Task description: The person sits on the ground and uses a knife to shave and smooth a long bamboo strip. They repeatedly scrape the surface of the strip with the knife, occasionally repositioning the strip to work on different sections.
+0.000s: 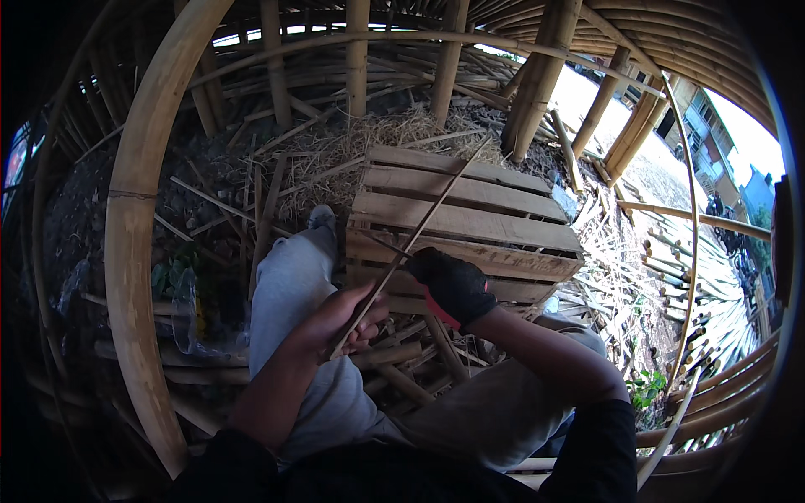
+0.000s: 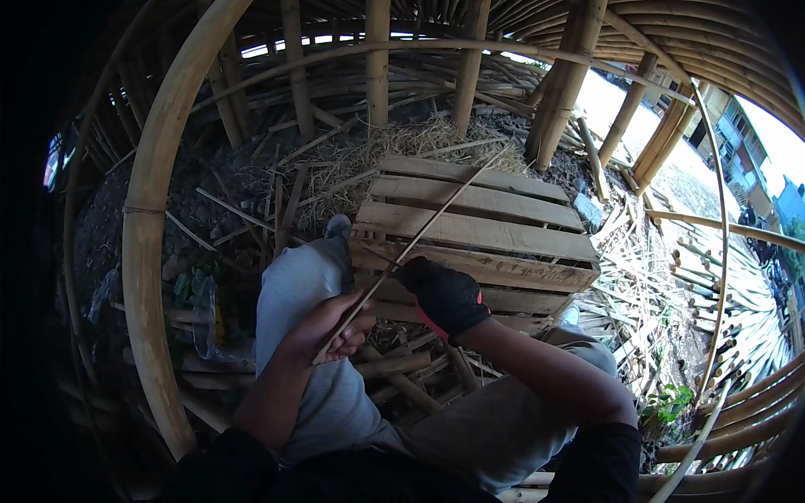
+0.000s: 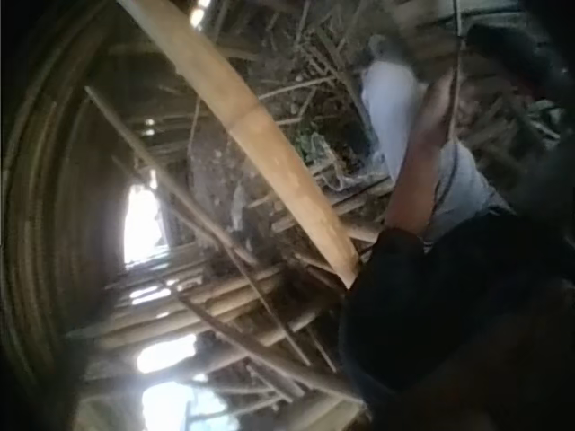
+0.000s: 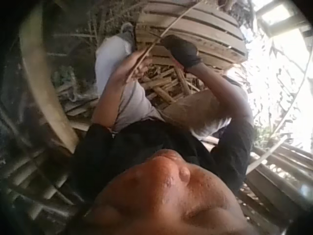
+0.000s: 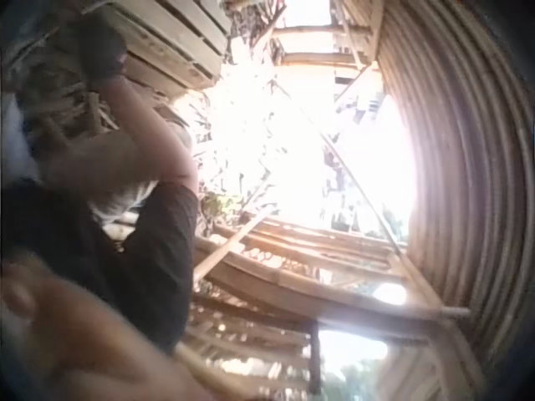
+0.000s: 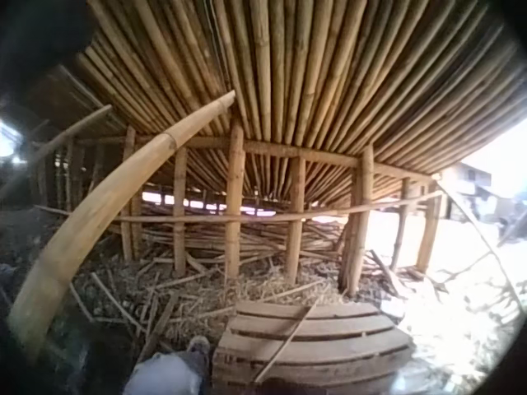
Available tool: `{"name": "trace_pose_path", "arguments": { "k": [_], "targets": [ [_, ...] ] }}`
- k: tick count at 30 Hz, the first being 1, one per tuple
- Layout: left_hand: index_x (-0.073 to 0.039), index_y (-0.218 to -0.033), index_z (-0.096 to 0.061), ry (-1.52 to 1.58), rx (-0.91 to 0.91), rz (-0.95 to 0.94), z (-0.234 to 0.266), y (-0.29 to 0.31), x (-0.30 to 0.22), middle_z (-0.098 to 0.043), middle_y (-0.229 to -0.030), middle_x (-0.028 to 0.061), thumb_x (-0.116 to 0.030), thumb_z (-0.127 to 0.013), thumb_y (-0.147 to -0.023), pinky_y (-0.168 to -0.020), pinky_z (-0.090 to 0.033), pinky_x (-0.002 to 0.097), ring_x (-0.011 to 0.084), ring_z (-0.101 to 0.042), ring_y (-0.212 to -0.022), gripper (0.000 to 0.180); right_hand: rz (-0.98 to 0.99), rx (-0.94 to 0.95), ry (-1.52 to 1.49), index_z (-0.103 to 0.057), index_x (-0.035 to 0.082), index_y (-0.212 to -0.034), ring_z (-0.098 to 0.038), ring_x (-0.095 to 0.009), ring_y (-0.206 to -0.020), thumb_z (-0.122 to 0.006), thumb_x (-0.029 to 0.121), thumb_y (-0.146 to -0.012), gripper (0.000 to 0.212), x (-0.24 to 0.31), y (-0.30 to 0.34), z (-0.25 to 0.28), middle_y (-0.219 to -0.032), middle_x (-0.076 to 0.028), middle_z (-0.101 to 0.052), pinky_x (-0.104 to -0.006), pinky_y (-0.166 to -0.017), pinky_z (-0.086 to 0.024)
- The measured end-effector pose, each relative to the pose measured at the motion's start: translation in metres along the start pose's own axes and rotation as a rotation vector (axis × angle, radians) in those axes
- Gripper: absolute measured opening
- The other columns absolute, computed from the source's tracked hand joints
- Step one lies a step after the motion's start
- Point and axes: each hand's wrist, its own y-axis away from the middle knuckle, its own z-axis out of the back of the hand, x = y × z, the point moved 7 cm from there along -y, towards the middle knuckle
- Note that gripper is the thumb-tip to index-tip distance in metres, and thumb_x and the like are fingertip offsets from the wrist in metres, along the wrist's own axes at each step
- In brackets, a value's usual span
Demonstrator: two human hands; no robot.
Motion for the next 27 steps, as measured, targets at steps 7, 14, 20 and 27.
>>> {"name": "trace_pose_path", "arguments": {
  "k": [7,14,20,27],
  "targets": [
    [-0.014,-0.092,-0.048,0.448,0.132,0.08,0.005,-0.009,0.008,-0.038,-0.051,-0.0069,-0.03,-0.036,-0.108,-0.027,-0.022,0.0161,-0.0003,-0.032,-0.031,0.025,0.177,0.026,0.289,-0.072,0.021,-0.103,-0.07,-0.022,-0.077,-0.059,0.021,-0.09,0.018,0.007,-0.018,-0.01,-0.096,-0.002,-0.071,-0.0366,-0.058,-0.054],
    [-0.014,-0.093,-0.047,0.436,0.175,0.068,0.001,0.003,0.009,-0.04,-0.051,-0.0065,-0.032,-0.035,-0.109,-0.026,-0.022,0.016,0.0002,-0.036,-0.03,0.027,0.206,-0.032,0.386,-0.072,0.021,-0.106,-0.07,-0.019,-0.077,-0.062,0.022,-0.089,0.02,-0.023,-0.038,-0.003,-0.097,0.0,-0.071,-0.0361,-0.058,-0.054],
    [-0.014,-0.092,-0.046,0.413,0.166,0.093,-0.002,0.002,0.014,-0.038,-0.051,-0.0068,-0.034,-0.032,-0.109,-0.027,-0.023,0.0156,0.0007,-0.034,-0.03,0.029,0.277,0.037,0.378,-0.07,0.021,-0.105,-0.07,-0.022,-0.077,-0.06,0.019,-0.088,0.02,-0.024,-0.027,-0.008,-0.097,-0.002,-0.07,-0.0372,-0.058,-0.054],
    [-0.014,-0.093,-0.046,0.401,0.163,0.094,-0.003,0.007,0.016,-0.038,-0.051,-0.0056,-0.034,-0.031,-0.109,-0.026,-0.025,0.016,0.0016,-0.034,-0.03,0.03,0.393,0.025,0.37,-0.067,0.02,-0.115,-0.07,-0.023,-0.08,-0.055,0.014,-0.087,0.031,-0.017,-0.019,-0.009,-0.097,-0.002,-0.068,-0.0384,-0.058,-0.054]
  ]
}}
